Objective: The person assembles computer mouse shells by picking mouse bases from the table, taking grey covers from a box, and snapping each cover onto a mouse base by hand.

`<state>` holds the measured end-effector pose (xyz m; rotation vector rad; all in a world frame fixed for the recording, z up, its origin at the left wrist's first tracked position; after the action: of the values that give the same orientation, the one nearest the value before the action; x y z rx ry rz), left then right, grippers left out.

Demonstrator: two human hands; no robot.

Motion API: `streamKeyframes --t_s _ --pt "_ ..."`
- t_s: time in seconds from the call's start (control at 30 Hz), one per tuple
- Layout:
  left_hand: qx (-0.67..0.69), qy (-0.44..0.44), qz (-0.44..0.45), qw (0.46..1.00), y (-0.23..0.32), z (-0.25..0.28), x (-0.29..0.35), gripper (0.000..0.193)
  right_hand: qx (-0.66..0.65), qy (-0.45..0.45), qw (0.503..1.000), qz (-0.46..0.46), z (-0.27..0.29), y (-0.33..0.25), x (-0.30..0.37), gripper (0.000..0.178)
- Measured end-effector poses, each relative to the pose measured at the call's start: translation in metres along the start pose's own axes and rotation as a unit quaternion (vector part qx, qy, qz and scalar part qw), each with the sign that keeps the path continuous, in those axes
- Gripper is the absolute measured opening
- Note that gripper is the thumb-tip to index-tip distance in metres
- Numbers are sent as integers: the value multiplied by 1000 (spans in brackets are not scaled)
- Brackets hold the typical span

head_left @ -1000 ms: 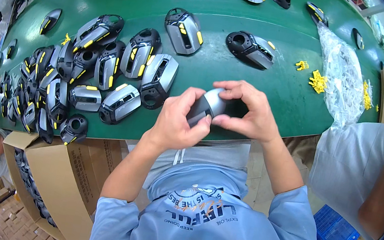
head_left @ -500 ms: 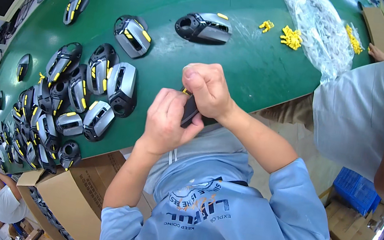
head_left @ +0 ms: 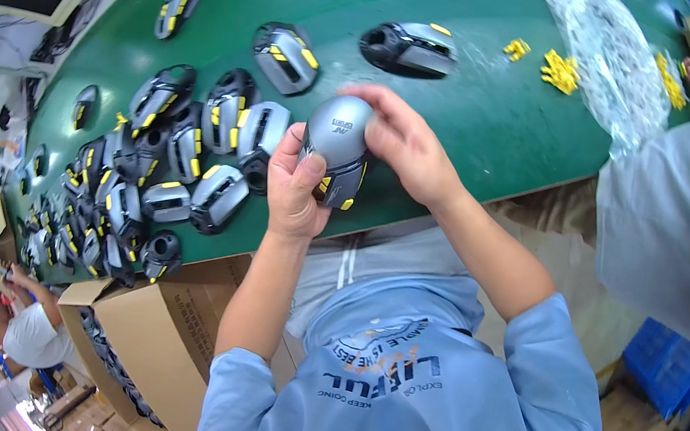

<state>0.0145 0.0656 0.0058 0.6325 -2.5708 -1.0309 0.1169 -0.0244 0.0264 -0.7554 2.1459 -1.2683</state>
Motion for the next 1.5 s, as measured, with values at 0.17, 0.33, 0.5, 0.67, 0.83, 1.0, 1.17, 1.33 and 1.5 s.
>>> streamKeyframes --t_s 0.17,0.33,0.5,0.67,0.83,1.0,1.17,1.33,1.5 --pt "-202 -18 -72 977 19 4 -7 64 -19 -52 997 -50 -2 2 13 22" --pt "-260 -47 -36 964 18 -1 -6 67 83 -84 993 -1 -3 -7 5 18" --pt "-245 -58 -15 968 19 -3 -5 69 107 -117 987 36 -7 -11 7 16" --pt "-246 -57 -14 967 18 -6 -3 75 200 -124 966 107 -14 -27 11 15" --pt "-249 -40 -36 967 17 -3 -1 71 197 -104 973 65 -14 -24 12 16" --pt "-259 8 -53 964 18 -4 -8 64 145 -71 987 10 -4 -11 5 18" --pt "-195 -32 -39 980 20 -12 -8 67 85 -125 986 74 -11 -19 6 24" --pt "-561 -103 -164 805 43 -23 -5 64 205 -109 973 12 0 -29 10 60" --pt "-614 -140 -229 742 44 -39 5 65 291 -133 946 45 -5 -25 16 59"
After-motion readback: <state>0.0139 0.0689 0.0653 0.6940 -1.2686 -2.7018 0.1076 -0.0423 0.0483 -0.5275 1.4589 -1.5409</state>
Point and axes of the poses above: each hand's wrist, its own x-axis away from the middle knuckle, its own z-axis out of the back of the hand, y = z × x, the point moved 9 cm from there along -x, towards the middle knuckle, and after that the axes turned 4 degrees about y, right-handed, at the moved point
